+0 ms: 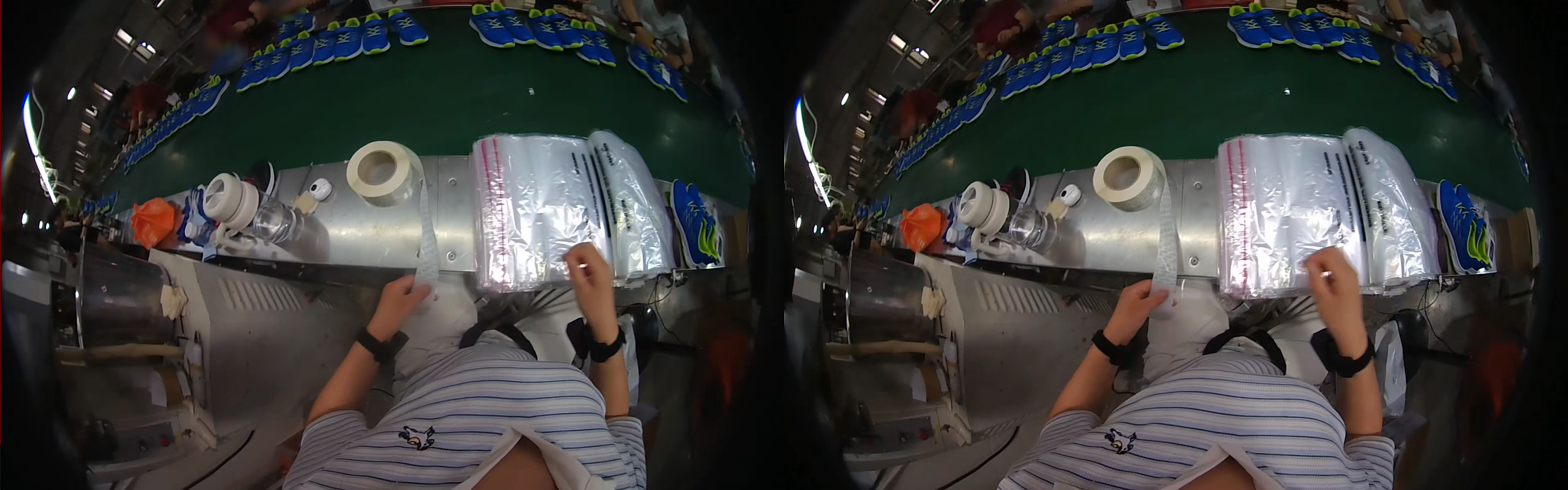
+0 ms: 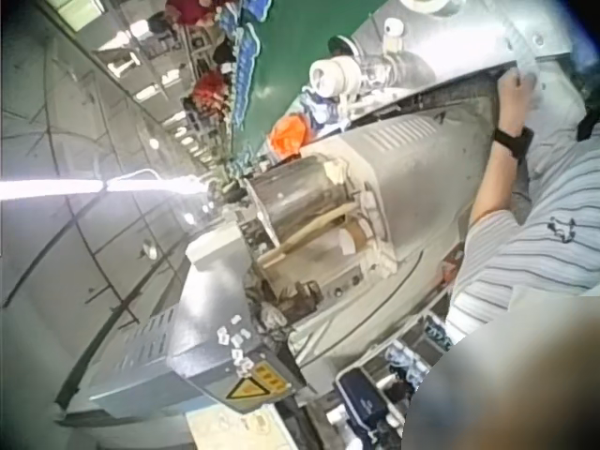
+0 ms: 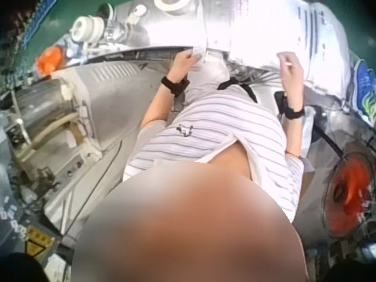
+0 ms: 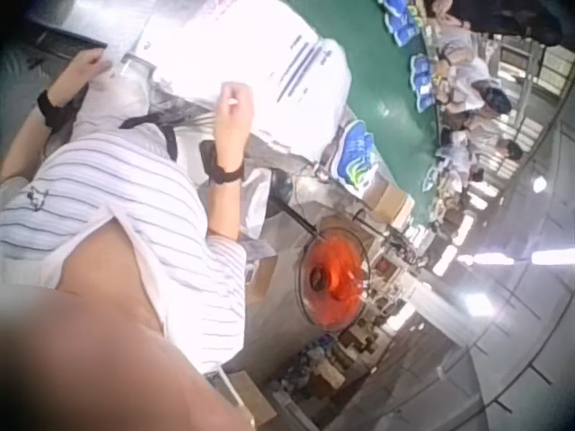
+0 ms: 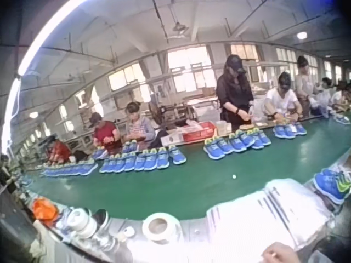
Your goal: The recorder is taking small white adhesive labels from a strip and applying them to clear plastic bags containing manufactured goods on a production line.
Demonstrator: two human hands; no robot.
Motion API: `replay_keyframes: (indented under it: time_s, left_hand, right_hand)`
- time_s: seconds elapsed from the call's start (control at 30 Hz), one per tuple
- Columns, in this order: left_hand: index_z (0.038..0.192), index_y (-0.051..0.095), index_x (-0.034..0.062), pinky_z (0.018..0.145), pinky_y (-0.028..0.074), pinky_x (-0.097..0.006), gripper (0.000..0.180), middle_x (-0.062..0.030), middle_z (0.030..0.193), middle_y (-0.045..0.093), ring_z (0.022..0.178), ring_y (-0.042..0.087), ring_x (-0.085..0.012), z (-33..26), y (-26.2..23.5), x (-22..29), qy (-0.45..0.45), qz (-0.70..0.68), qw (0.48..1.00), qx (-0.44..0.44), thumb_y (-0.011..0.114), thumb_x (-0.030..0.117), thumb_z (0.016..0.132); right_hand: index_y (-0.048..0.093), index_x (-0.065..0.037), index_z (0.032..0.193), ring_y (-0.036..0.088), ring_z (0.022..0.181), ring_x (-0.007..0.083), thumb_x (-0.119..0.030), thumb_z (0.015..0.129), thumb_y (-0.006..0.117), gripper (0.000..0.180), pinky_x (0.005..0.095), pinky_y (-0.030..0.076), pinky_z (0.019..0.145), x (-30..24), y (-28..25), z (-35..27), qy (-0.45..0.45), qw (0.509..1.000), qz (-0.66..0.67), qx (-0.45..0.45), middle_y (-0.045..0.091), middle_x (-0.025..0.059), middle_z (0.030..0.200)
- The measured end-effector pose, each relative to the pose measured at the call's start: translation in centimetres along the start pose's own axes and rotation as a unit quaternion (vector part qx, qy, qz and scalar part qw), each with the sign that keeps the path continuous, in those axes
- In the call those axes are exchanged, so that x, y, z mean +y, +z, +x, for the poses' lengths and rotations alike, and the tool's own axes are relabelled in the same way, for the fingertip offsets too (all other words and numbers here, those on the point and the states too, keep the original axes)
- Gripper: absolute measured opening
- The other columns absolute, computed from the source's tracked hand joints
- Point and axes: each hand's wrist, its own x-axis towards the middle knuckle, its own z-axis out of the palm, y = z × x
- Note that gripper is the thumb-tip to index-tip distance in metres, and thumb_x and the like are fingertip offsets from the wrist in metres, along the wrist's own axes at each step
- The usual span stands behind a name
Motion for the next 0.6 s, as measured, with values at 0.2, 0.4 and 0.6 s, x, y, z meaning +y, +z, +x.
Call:
replay_keyframes:
  time_s: [0.2, 0.4, 0.6]
  left_hand:
    - [0.106, 0.054, 0.0004, 0.077, 0.049, -0.029, 0.02, -0.0072, 0.098, 0.059, 0.086, 0.059, -0.0143, -0.1, 3.1, 1.8, -0.026, -0.353, 0.934, -0.051, 0.05, 0.013, 0.091]
    - [0.107, 0.053, 0.0011, 0.074, 0.048, -0.026, 0.022, -0.0081, 0.099, 0.059, 0.084, 0.058, -0.0137, -0.7, 2.9, 2.3, -0.003, -0.135, 0.989, 0.06, 0.054, 0.012, 0.088]
    - [0.103, 0.056, -0.0032, 0.07, 0.047, -0.024, 0.022, -0.0129, 0.099, 0.057, 0.082, 0.057, -0.0125, 0.4, 2.0, 3.1, 0.347, 0.311, 0.872, 0.147, 0.057, 0.01, 0.086]
  right_hand:
    - [0.055, 0.0, 0.089, 0.052, 0.069, 0.0139, -0.018, 0.086, 0.057, 0.018, 0.0251, 0.042, 0.062, -3.8, 11.4, 0.4, -0.018, 0.948, 0.153, -0.277, 0.054, 0.0076, 0.077]
    - [0.053, -0.001, 0.079, 0.046, 0.061, 0.0121, -0.018, 0.087, 0.054, 0.019, 0.0273, 0.039, 0.058, -3.1, 12.9, 1.5, 0.128, 0.919, 0.232, -0.292, 0.05, 0.0049, 0.067]
    - [0.055, -0.002, 0.082, 0.052, 0.063, 0.027, -0.014, 0.081, 0.056, 0.012, 0.0338, 0.042, 0.06, -3.2, 13.1, 1.8, -0.075, 0.966, 0.114, -0.22, 0.054, 0.0108, 0.073]
